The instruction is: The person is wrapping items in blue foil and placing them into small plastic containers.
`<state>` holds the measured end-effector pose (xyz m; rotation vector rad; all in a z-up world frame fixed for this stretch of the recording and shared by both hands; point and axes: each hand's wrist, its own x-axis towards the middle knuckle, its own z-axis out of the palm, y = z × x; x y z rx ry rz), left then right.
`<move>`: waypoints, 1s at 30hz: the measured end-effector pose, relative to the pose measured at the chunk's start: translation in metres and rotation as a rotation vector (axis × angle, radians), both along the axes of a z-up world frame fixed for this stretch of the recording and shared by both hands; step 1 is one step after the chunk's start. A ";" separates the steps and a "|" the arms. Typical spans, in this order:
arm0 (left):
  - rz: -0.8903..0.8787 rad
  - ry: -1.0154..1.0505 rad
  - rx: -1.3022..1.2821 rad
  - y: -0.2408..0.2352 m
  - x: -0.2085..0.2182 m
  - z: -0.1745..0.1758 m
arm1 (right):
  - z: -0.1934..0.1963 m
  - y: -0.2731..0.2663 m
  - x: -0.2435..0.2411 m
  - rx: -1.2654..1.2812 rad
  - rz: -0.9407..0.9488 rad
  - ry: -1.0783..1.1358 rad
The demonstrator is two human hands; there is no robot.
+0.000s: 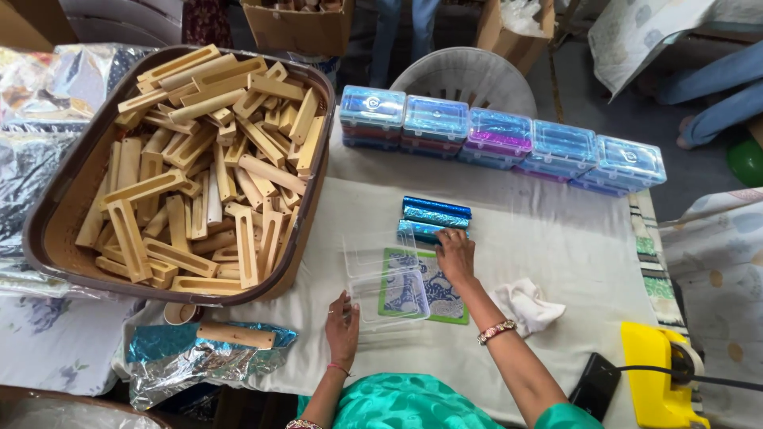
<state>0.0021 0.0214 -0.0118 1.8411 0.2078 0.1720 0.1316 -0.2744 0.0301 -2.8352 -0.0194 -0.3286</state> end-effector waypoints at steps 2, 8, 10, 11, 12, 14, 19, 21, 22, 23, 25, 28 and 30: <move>0.009 0.006 0.007 -0.003 0.002 0.002 | -0.001 -0.002 0.010 -0.024 0.000 -0.011; 0.029 0.006 0.048 -0.006 -0.003 0.011 | -0.009 -0.005 0.023 -0.088 -0.002 0.041; 0.030 0.011 0.049 -0.006 -0.001 0.012 | -0.008 -0.005 0.026 -0.099 -0.009 0.072; 0.032 0.022 0.059 -0.006 -0.001 0.012 | -0.009 -0.005 0.025 -0.097 -0.010 0.079; 0.033 0.032 0.069 -0.007 -0.001 0.012 | -0.009 -0.006 0.024 -0.094 -0.012 0.086; 0.035 0.035 0.081 -0.007 -0.002 0.013 | -0.012 -0.006 0.024 -0.101 -0.022 0.111; 0.030 0.028 0.085 -0.008 -0.001 0.014 | -0.017 -0.007 0.022 -0.123 -0.014 0.122; 0.026 0.042 0.066 -0.008 -0.001 0.015 | -0.018 -0.007 0.022 -0.128 -0.001 0.094; 0.027 0.043 0.067 -0.008 -0.001 0.016 | -0.017 -0.007 0.022 -0.127 -0.001 0.095; 0.025 0.057 0.070 -0.008 -0.001 0.018 | -0.016 -0.007 0.022 -0.125 0.004 0.085; 0.026 0.070 0.073 -0.008 0.000 0.019 | -0.012 -0.006 0.023 -0.124 0.010 0.076; 0.032 0.066 0.079 -0.008 0.000 0.018 | -0.006 -0.003 0.022 -0.109 0.017 0.114; 0.031 0.047 0.081 -0.008 0.000 0.018 | -0.002 -0.004 0.020 -0.158 0.045 0.124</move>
